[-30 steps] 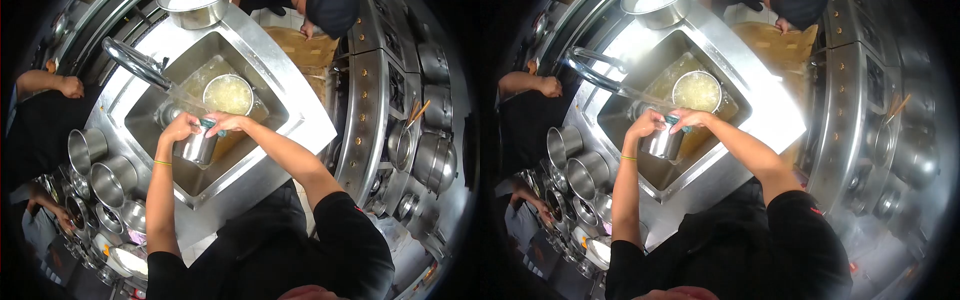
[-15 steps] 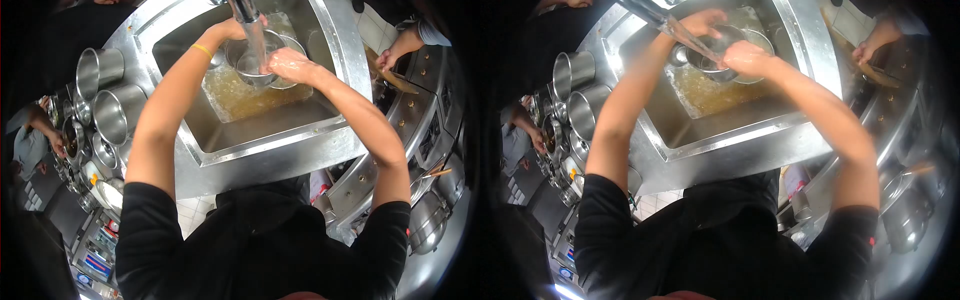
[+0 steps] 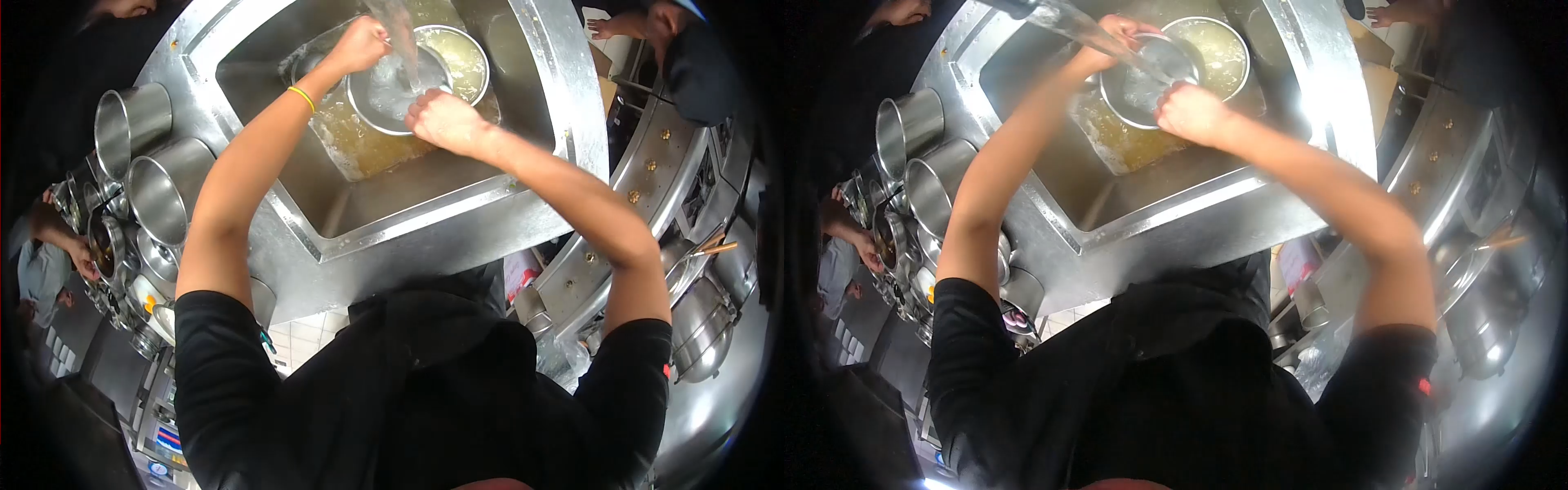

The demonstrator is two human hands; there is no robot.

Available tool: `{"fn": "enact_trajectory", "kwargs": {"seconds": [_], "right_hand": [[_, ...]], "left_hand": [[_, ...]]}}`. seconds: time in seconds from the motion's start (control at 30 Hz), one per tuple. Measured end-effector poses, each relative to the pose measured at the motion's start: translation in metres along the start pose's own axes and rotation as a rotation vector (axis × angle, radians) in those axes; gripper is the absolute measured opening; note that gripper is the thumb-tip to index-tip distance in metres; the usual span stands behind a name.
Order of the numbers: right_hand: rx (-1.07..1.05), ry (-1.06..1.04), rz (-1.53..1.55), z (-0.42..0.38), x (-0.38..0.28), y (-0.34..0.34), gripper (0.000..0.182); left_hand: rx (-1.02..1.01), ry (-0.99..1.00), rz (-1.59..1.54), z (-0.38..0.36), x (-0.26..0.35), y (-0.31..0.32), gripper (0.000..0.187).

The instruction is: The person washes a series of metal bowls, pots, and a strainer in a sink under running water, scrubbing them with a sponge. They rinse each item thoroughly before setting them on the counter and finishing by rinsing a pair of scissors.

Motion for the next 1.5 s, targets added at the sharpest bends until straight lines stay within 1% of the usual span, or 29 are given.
{"fn": "enact_trajectory", "kwargs": {"seconds": [0.03, 0.07, 0.1, 0.13, 0.17, 0.2, 0.23, 0.3, 0.33, 0.4, 0.43, 0.5, 0.53, 0.63, 0.7, 0.77, 0.87, 0.93, 0.97, 1.0, 1.03, 1.07, 1.13, 1.2, 1.27, 1.33, 1.4, 1.47, 1.5], "right_hand": [[0.034, 0.222, 0.078, 0.005, -0.006, 0.002, 0.007], [0.069, 0.447, 0.152, 0.011, -0.01, 0.004, 0.015], [0.077, 0.616, 0.282, 0.02, -0.015, 0.005, 0.034], [0.222, 0.797, 0.405, 0.03, -0.02, 0.004, 0.047], [0.184, 0.976, 0.587, 0.044, -0.024, 0.009, 0.05], [0.278, 1.071, 0.717, 0.059, -0.025, 0.012, 0.049], [0.272, 1.165, 0.713, 0.069, -0.029, 0.006, 0.047], [0.08, 1.039, 0.719, 0.071, -0.029, 0.002, 0.039], [0.095, 1.097, 0.703, 0.056, -0.022, 0.006, 0.039], [-0.164, 0.686, 0.641, 0.046, -0.012, 0.005, 0.035], [-0.146, 0.714, 0.63, 0.037, -0.005, 0.005, 0.035], [-0.134, 0.578, 0.759, 0.019, 0.005, 0.002, 0.034], [-0.124, 0.596, 0.753, 0.013, 0.012, 0.001, 0.034], [-0.35, 0.625, 1.338, -0.007, 0.042, -0.001, 0.039], [-0.365, 0.604, 1.439, -0.019, 0.053, 0.012, 0.039], [-0.374, 0.551, 1.587, -0.031, 0.064, 0.012, 0.042], [-0.352, 0.677, 1.403, -0.043, 0.085, 0.008, 0.041], [-0.332, 0.718, 1.31, -0.046, 0.086, 0.009, 0.043], [-0.292, 0.718, 1.235, -0.047, 0.084, 0.004, 0.043], [-0.252, 0.718, 1.158, -0.047, 0.084, 0.001, 0.044], [-0.307, 0.639, 1.015, -0.042, 0.078, -0.001, 0.045], [-0.398, 0.675, 0.922, -0.036, 0.068, -0.008, 0.044], [-0.59, 0.679, 0.973, -0.014, 0.052, -0.007, 0.042], [-0.246, 0.568, 1.615, 0.002, 0.043, 0.018, 0.037], [-0.221, 0.525, 2.445, 0.015, 0.039, 0.032, 0.028], [-0.359, 0.272, 2.858, 0.026, 0.025, 0.012, 0.038], [-0.272, 0.404, 2.559, 0.042, 0.012, 0.023, 0.03], [-0.398, 0.298, 1.836, 0.06, 0.004, 0.044, 0.023], [-0.384, 0.306, 1.817, 0.061, 0.003, 0.036, 0.023]], "left_hand": [[0.093, 0.047, 0.043, -0.006, 0.01, -0.012, 0.017], [0.093, 0.06, 0.048, -0.009, 0.019, -0.012, 0.017], [0.425, -0.127, -0.137, -0.014, 0.022, -0.015, 0.017], [0.745, -0.311, -0.336, -0.021, 0.025, -0.011, 0.018], [0.726, -0.207, -0.124, -0.025, 0.041, -0.008, 0.018], [0.706, -0.096, 0.085, -0.031, 0.048, -0.01, 0.018], [0.672, -0.144, 0.152, -0.038, 0.031, -0.008, 0.016], [0.565, -0.329, 0.202, -0.043, 0.019, -0.021, 0.009], [0.483, -0.464, 0.194, -0.048, 0.029, -0.03, 0.004], [0.635, -0.527, -0.276, -0.05, 0.025, -0.038, 0.004], [0.614, -0.5, -0.281, -0.045, 0.037, -0.035, 0.004], [0.339, -0.343, 0.135, -0.028, 0.067, -0.026, 0.005], [0.174, -0.435, 0.221, -0.024, 0.076, -0.021, 0.011], [0.185, -0.351, 0.003, -0.011, 0.088, 0.003, 0.025], [-0.174, -0.386, -0.236, -0.004, 0.116, 0.016, 0.047], [-0.175, -0.427, -0.218, -0.006, 0.121, 0.023, 0.049], [-0.169, -0.504, -0.272, 0.013, 0.145, 0.028, 0.062], [-0.284, -0.799, -0.191, 0.016, 0.129, 0.034, 0.071], [-0.315, -0.719, -0.175, 0.023, 0.122, 0.035, 0.05], [-0.307, -0.72, -0.175, 0.02, 0.115, 0.037, 0.05], [-0.257, -0.505, 0.003, 0.023, 0.113, 0.036, 0.045], [-0.207, -0.288, 0.177, 0.025, 0.118, 0.037, 0.042], [-0.138, -0.2, 0.201, 0.018, 0.141, 0.034, 0.044], [-0.02, 0.022, 0.359, 0.005, 0.136, 0.026, 0.044], [0.033, 0.028, 0.422, -0.007, 0.167, 0.009, 0.04], [0.059, 0.019, 0.333, -0.022, 0.181, -0.006, 0.041], [0.033, -0.012, 0.346, -0.031, 0.187, -0.018, 0.043], [-0.031, -0.056, 0.372, -0.044, 0.187, -0.028, 0.045], [-0.09, -0.114, 0.401, -0.049, 0.186, -0.032, 0.048]]}}
Point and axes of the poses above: each hand's wrist, its own z-axis towards the middle knuckle, its own y-axis out of the palm, x = y × z, the point moved 3 cm from there along z, towards the middle knuckle, and after that the axes turned 15 degrees about y, right-handed, at the moved point
